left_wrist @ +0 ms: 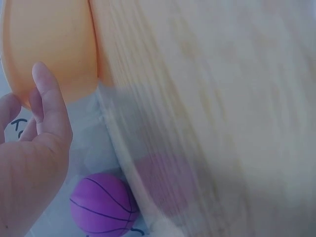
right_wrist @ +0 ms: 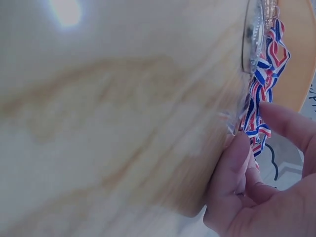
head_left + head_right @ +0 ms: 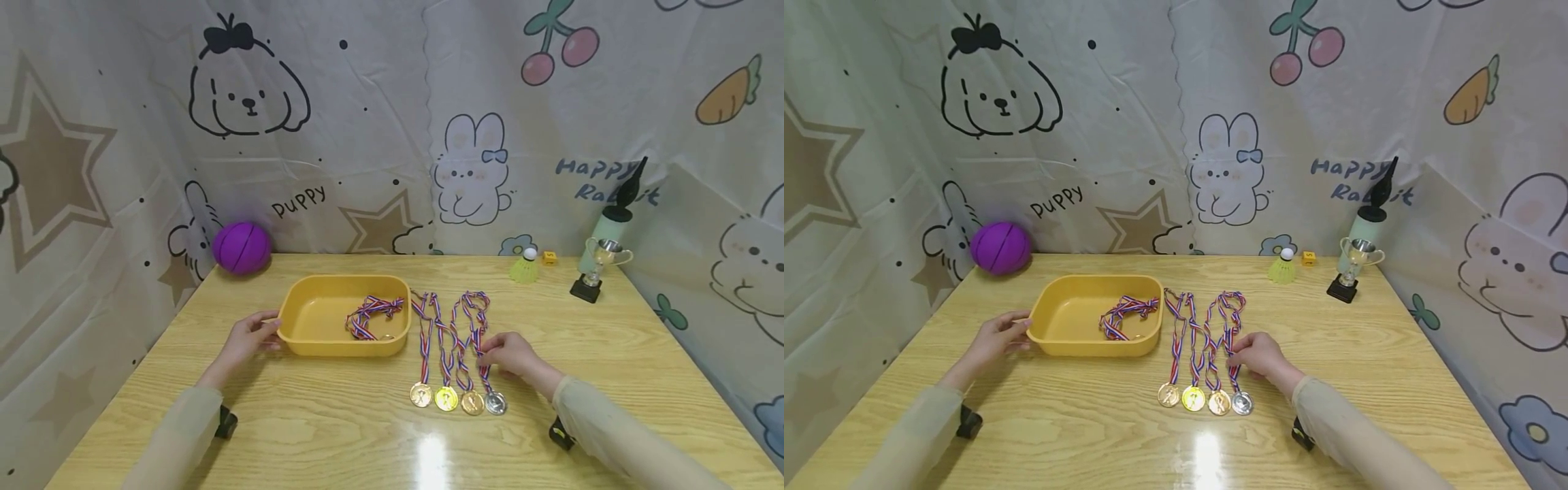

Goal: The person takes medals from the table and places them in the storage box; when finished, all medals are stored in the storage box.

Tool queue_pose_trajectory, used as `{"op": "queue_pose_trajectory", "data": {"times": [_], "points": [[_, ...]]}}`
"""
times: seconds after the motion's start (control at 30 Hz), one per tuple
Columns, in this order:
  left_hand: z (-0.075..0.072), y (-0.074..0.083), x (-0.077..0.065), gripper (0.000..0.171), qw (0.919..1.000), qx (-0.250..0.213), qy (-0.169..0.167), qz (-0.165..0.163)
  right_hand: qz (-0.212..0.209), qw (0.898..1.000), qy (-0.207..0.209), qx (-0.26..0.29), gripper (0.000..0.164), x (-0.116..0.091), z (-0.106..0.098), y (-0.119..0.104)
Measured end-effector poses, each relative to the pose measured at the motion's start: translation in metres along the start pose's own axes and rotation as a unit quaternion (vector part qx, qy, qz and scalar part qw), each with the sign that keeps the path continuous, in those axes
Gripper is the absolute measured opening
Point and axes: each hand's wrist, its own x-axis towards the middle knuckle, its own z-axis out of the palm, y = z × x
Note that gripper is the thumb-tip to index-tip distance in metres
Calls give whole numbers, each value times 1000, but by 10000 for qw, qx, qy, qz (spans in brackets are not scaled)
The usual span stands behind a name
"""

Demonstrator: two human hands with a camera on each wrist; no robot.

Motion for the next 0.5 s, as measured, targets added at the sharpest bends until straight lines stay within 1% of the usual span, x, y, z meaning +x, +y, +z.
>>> {"op": "queue_pose_trajectory", "data": {"times": [0.13,0.33,0.5], "points": [[0,0,-1,51,10000,10,13,21,-37,10000,22,-85,30,0,1,-1],[1,2,-1,51,10000,24,7,31,-153,9993,59,-323,20,2,3,0],[1,1,-1,51,10000,28,1,18,-185,9992,79,-354,14,2,3,0]]}}
